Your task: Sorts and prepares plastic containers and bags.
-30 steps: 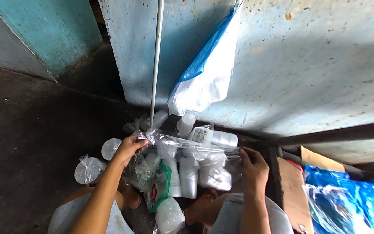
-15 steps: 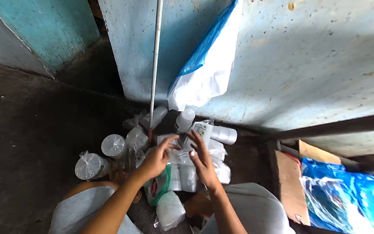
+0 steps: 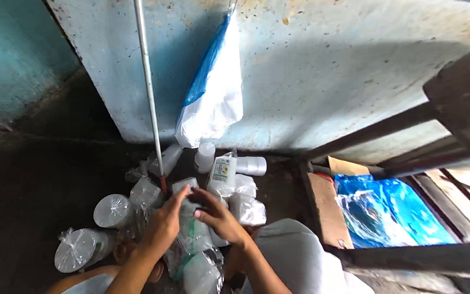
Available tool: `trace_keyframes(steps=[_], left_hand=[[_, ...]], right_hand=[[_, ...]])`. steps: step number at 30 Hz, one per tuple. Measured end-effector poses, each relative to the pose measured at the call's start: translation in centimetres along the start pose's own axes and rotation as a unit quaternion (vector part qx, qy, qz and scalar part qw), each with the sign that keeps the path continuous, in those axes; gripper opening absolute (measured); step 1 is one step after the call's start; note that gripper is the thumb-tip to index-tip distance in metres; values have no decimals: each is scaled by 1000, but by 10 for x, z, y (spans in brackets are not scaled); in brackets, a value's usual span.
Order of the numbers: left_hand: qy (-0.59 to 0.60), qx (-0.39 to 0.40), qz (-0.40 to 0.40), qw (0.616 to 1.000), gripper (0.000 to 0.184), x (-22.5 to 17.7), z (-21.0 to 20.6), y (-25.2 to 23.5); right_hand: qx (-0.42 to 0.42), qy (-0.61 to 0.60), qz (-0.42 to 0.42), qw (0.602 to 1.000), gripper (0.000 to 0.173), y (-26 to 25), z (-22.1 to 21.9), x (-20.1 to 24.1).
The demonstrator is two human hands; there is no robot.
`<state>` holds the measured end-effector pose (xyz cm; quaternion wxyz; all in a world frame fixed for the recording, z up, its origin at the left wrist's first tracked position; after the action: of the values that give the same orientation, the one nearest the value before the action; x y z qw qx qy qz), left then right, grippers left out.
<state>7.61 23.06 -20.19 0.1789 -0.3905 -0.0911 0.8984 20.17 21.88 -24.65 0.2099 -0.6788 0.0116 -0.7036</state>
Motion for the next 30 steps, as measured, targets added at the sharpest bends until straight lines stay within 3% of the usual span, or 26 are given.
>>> trace_keyframes(steps=[2,4,5,9,13,17,19,21,23,25,27,29,30], left_hand=[[-4,-10,-55,998,46,-17,-9,9],[-7,-7,-50,999,48,-19,-8,9],[-13,-12,-38,999,46,-17,-6,7],[-30,1,2,1000,40,-6,-7,2],[-76,-35,-7,996,38,-2,0,1],[-30,-113,61,991,30,10,38,-6],[70,-52,142,986,30,15,29,-1],[200,117,268,935,34,23,-11,12],[303,202,368,856,33,29,-41,26],[403,203,415,790,20,35,-46,27],[475,189,421,749,14,36,-41,22],[502,171,428,732,21,37,-35,20],[495,164,420,743,24,37,-33,18]], right_hand=[[22,-32,-31,999,51,2,-13,-7],[22,-11,-78,997,26,6,-16,-19],[31,21,-99,994,23,7,-16,-21],[28,209,-137,968,35,7,-5,-17],[59,210,-166,962,41,11,-10,-31],[-73,159,-140,974,24,12,21,-28],[-132,94,-121,979,19,11,34,-18],[-128,37,-105,986,18,9,26,-10],[-90,24,-75,993,18,7,9,-2],[-86,18,-41,995,18,9,3,0],[-110,-39,-18,993,18,9,2,-2],[-158,-105,-17,982,17,9,4,-4],[-183,-134,-26,974,17,9,5,-7]])
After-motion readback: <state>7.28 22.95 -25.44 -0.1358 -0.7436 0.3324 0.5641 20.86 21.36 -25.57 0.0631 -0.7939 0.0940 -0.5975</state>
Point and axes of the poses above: each hand's wrist, its own y-axis away from the middle knuckle, its own z-axis out of the back of the hand, x = y × z, the point moved 10 cm from there along -y, towards the middle knuckle, and after that the axes turned 15 degrees about z, right-handed, at the moved point
